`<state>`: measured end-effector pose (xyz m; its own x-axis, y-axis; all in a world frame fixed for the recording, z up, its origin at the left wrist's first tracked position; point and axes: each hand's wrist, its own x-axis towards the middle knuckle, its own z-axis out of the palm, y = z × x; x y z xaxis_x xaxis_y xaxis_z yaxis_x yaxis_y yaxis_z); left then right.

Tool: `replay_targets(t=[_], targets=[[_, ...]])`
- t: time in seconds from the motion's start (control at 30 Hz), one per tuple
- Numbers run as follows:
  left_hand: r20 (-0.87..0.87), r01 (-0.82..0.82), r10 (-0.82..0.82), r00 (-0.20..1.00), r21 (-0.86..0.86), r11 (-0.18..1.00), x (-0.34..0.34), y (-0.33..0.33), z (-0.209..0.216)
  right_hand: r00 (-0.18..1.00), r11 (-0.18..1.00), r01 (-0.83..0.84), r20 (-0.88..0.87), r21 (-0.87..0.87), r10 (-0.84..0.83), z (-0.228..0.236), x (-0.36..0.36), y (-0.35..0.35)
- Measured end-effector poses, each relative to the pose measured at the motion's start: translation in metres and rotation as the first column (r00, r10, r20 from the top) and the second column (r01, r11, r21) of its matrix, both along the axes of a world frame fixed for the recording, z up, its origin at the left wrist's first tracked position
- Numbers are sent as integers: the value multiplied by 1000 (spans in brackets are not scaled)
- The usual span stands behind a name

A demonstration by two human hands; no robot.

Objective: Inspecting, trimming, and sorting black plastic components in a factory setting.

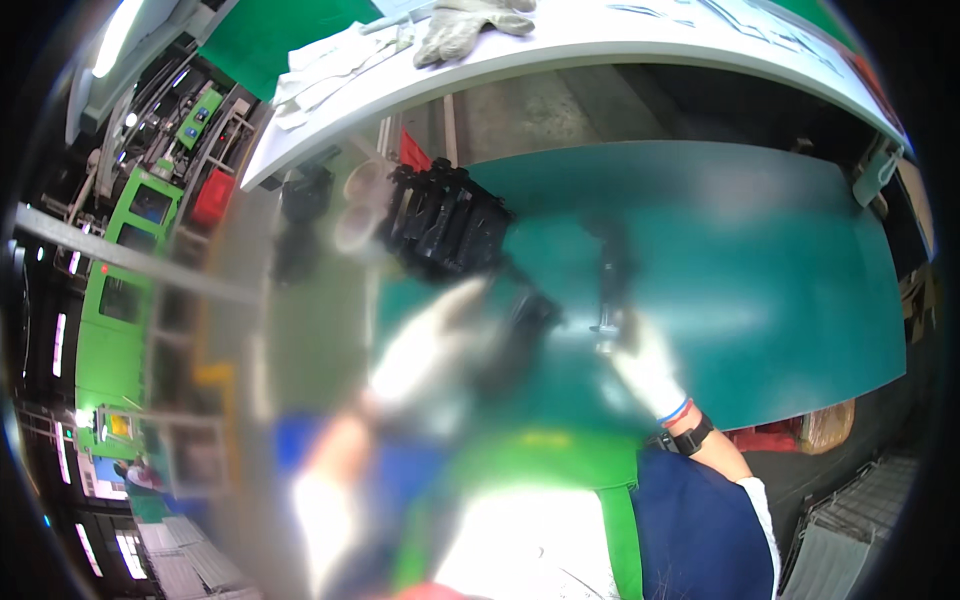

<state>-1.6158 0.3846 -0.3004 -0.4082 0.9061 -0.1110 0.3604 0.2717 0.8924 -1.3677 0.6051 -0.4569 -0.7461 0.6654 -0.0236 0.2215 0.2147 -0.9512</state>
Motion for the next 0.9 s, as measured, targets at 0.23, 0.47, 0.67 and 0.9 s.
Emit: replay_targets(t=[0.23, 0.47, 0.67, 0.9], targets=[[-174, -147, 134, 976, -65, 987, -55, 108, 6, 991, 991, -94, -109, -95, 83, 5, -66, -7], [-490, -242, 197, 849, -30, 970, -100, 135, -4, 978, 988, -151, -146, -20, 147, -7, -132, -2], [-868, -296, 53, 494, -110, 949, -100, 100, -15, 959, 767, -138, -110, 627, 263, 19, -163, -6], [-814, -250, 210, 542, 83, 965, -52, 64, -13, 945, 830, -327, 151, 452, 290, 21, -159, 11]])
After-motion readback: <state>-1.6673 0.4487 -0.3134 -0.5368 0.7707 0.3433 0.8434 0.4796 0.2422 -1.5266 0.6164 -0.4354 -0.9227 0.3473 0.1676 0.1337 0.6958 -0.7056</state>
